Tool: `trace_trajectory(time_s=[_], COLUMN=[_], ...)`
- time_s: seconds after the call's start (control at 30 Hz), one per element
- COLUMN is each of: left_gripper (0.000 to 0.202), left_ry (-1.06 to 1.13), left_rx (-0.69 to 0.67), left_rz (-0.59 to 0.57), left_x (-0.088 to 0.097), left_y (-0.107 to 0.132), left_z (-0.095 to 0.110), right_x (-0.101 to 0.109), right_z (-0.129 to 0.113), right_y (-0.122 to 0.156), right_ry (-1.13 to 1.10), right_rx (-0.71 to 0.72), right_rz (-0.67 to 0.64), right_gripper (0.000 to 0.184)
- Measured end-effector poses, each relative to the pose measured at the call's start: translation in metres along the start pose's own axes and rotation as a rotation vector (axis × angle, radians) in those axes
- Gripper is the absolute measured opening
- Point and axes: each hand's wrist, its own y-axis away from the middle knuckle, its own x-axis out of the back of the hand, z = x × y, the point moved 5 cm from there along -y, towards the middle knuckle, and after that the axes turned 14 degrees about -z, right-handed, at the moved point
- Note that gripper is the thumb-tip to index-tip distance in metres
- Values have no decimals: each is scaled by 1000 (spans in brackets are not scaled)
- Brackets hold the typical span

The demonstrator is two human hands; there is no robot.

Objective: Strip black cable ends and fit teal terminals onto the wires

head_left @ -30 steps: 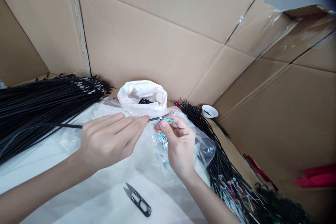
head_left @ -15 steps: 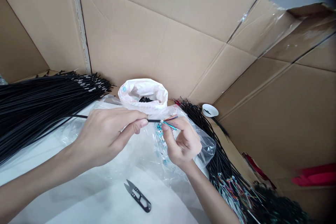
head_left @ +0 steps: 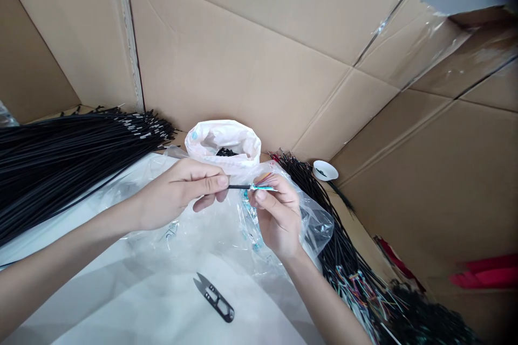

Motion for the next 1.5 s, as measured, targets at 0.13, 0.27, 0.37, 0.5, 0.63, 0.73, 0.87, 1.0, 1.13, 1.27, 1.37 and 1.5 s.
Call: trace_trajectory(time_s=[0.13, 0.27, 0.37, 0.5, 0.63, 0.73, 0.87, 1.0, 1.13, 1.27, 1.37, 1.5], left_gripper=[38, 39, 40, 42, 42, 42, 40, 38, 40, 41, 39, 34], left_ry=[-4, -104, -252, -471, -546, -581, -648, -703, -731, -729, -731, -734], left_rx=[12, 53, 71, 47, 25, -15, -71, -87, -99, -91, -100, -119], left_rz=[6, 35, 85, 202, 241, 262, 288, 305, 315, 318, 306, 282], left_x=[-3, -6, -3, 9, 19, 21, 19, 18, 18, 18, 13, -1], left_y=[-3, -2, 0, 6, 9, 9, 8, 9, 12, 13, 11, 6], left_z=[-4, -7, -5, 1, 3, 6, 10, 10, 12, 12, 12, 11], right_x=[0, 8, 10, 2, -25, -55, -45, -39, -34, -29, -25, -7], right_z=[5, 8, 9, 1, -6, 18, 45, 59, 70, 67, 49, 8], right_y=[3, 4, -1, 21, 93, 145, 169, 167, 169, 176, 174, 149], right_ry=[-16, 151, 189, 231, 723, 1176, 1318, 1392, 1422, 1232, 757, 456], right_rx=[-12, 29, -24, -109, 21, 28, -312, -455, -534, -600, -598, -497], right_rz=[83, 133, 141, 198, 79, -315, -179, -177, -195, -114, -59, 124], right_gripper=[12, 16, 23, 25, 13, 18, 36, 24, 19, 11, 10, 46])
